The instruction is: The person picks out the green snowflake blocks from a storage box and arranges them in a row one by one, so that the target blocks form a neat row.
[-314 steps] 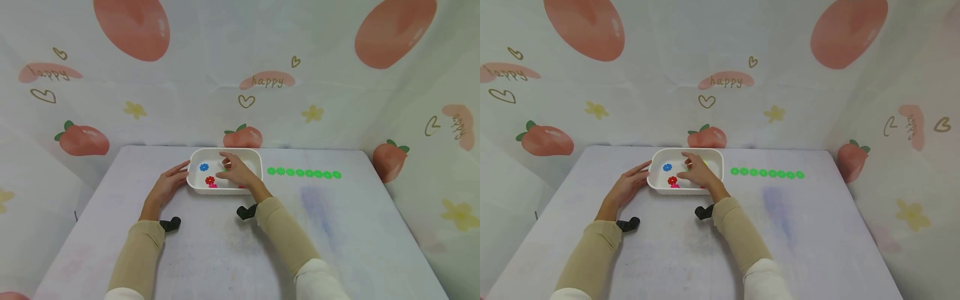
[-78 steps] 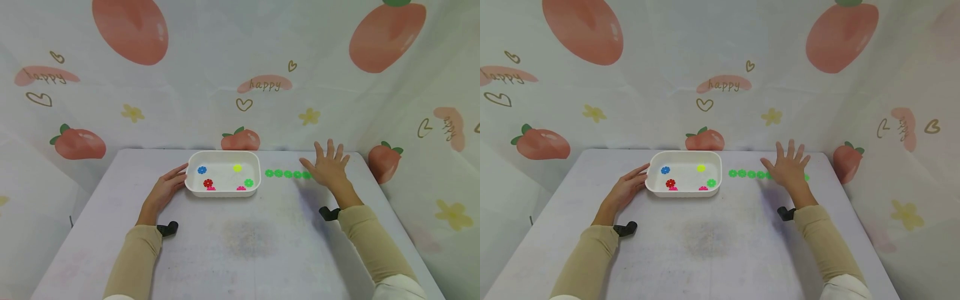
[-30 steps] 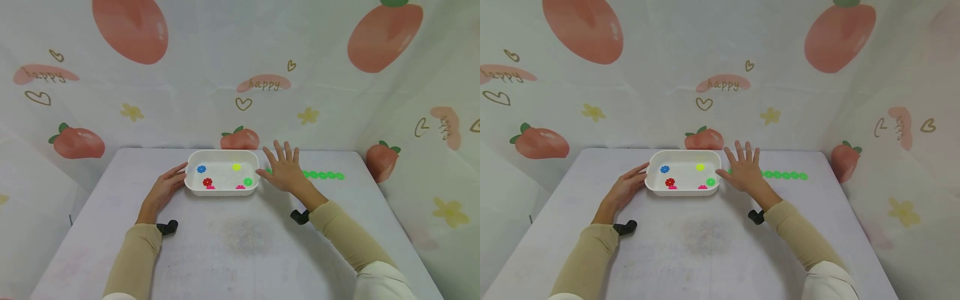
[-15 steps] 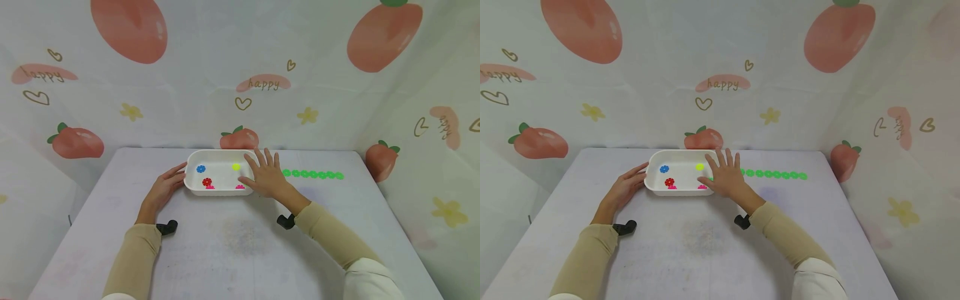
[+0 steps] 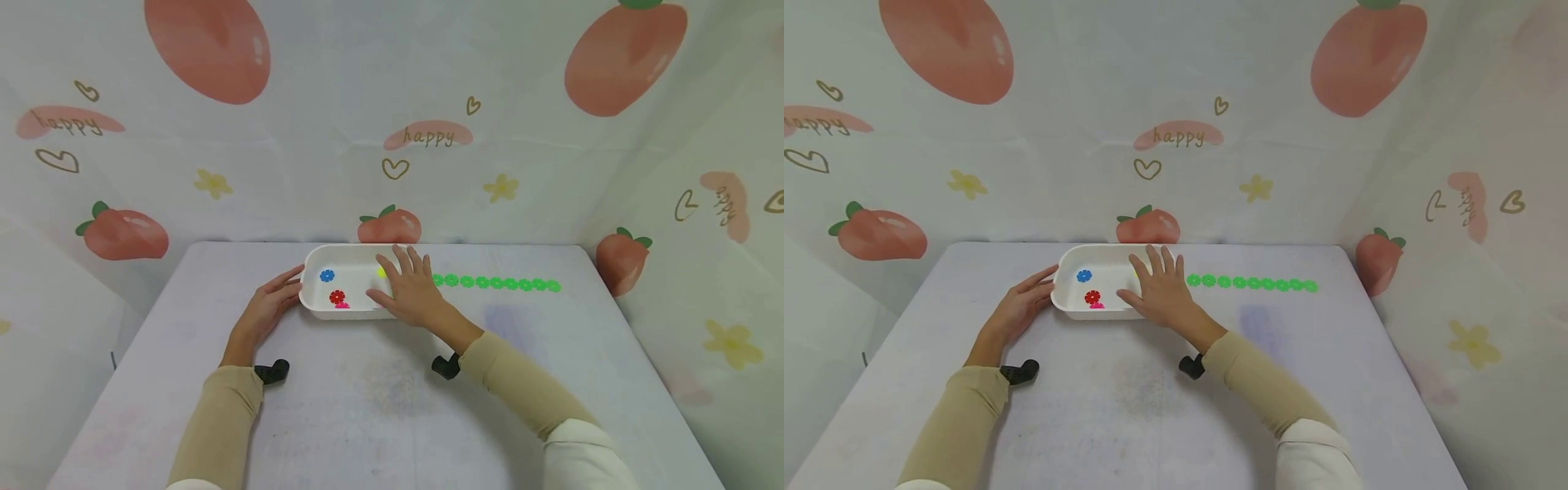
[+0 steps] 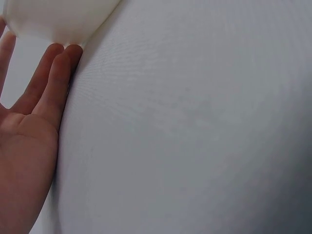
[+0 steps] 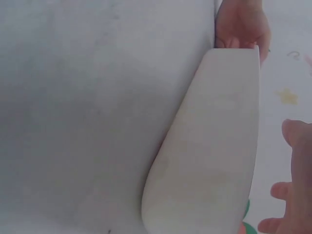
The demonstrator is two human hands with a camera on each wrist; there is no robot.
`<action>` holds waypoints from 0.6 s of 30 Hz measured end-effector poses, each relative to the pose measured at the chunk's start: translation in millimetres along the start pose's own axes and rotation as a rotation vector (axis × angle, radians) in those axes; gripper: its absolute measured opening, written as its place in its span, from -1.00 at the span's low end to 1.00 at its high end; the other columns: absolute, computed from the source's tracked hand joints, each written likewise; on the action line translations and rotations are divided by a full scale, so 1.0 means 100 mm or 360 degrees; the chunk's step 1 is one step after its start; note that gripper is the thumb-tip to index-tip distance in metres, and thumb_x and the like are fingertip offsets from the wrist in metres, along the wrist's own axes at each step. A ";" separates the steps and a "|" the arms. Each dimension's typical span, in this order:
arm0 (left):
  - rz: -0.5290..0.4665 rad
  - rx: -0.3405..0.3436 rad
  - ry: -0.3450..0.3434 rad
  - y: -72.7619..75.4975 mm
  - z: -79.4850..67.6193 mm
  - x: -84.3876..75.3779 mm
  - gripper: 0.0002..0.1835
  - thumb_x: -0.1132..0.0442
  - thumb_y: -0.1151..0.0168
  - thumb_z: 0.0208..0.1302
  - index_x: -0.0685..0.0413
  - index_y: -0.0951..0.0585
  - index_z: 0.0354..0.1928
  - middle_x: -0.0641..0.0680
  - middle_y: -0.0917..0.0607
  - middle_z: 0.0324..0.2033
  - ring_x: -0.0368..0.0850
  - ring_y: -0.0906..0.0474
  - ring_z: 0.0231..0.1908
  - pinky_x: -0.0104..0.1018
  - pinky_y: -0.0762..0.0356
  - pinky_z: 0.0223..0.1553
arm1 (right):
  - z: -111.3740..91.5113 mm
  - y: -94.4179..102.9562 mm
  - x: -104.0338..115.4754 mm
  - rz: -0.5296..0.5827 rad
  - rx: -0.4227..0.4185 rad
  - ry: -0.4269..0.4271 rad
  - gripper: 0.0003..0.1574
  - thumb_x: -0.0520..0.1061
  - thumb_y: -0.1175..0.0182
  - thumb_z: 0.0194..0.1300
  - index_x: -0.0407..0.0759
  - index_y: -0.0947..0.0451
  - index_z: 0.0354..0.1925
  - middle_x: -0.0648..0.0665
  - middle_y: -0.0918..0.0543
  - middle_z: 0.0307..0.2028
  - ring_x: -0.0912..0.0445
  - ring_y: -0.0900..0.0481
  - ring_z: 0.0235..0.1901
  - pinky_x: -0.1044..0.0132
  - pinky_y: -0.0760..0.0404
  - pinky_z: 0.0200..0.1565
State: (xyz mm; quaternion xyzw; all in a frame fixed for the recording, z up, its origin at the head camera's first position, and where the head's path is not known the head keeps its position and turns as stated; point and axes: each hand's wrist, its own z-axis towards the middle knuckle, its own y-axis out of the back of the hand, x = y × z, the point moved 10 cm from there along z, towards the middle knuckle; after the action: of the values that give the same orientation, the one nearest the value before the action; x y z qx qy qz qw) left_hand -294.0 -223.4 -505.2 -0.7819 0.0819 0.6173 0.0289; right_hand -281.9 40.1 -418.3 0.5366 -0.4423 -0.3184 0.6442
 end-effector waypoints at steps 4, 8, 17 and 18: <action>-0.0005 -0.0002 -0.0017 -0.01 -0.01 -0.03 -0.38 0.00 -0.15 0.52 -0.19 -0.30 0.55 0.19 -0.41 0.45 -0.38 -0.54 0.16 -0.64 -0.51 0.14 | 0.08 -0.04 0.07 0.0020 -0.0003 -0.0025 0.00 0.47 0.09 0.46 0.05 0.01 0.62 -0.24 0.02 0.62 -0.26 0.10 0.60 -0.31 0.05 0.57; -0.0018 0.0003 -0.0017 -0.01 -0.01 -0.03 -0.38 0.01 -0.15 0.52 -0.18 -0.30 0.55 0.20 -0.40 0.45 -0.36 -0.53 0.17 -0.62 -0.51 0.15 | 0.13 -0.10 0.11 0.0054 0.0028 -0.0066 0.00 0.48 0.09 0.46 0.08 0.04 0.63 -0.22 0.03 0.62 -0.23 0.09 0.60 -0.24 0.04 0.59; -0.0052 -0.0003 -0.0007 0.01 -0.01 -0.02 -0.37 0.04 -0.17 0.51 -0.15 -0.30 0.55 0.09 -0.49 0.35 -0.40 -0.56 0.13 -0.62 -0.53 0.14 | 0.19 -0.24 0.17 0.0417 0.0190 -0.0180 0.03 0.51 0.09 0.44 0.16 0.11 0.64 -0.16 0.14 0.63 -0.22 0.12 0.60 -0.28 -0.27 0.47; -0.0059 -0.0003 -0.0002 0.01 0.00 -0.01 -0.38 0.05 -0.17 0.52 -0.15 -0.30 0.55 0.07 -0.50 0.33 -0.40 -0.57 0.13 -0.61 -0.53 0.14 | 0.19 -0.27 0.16 0.0468 0.0226 -0.0202 0.04 0.52 0.09 0.43 0.17 0.12 0.64 -0.14 0.17 0.64 -0.21 0.12 0.60 -0.29 -0.30 0.45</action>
State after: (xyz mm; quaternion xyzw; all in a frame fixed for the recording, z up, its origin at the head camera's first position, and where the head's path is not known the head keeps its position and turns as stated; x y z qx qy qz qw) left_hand -294.1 -224.3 -503.8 -0.7830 0.0666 0.6172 0.0396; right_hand -290.9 12.2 -440.0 0.4891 -0.5770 -0.2220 0.6152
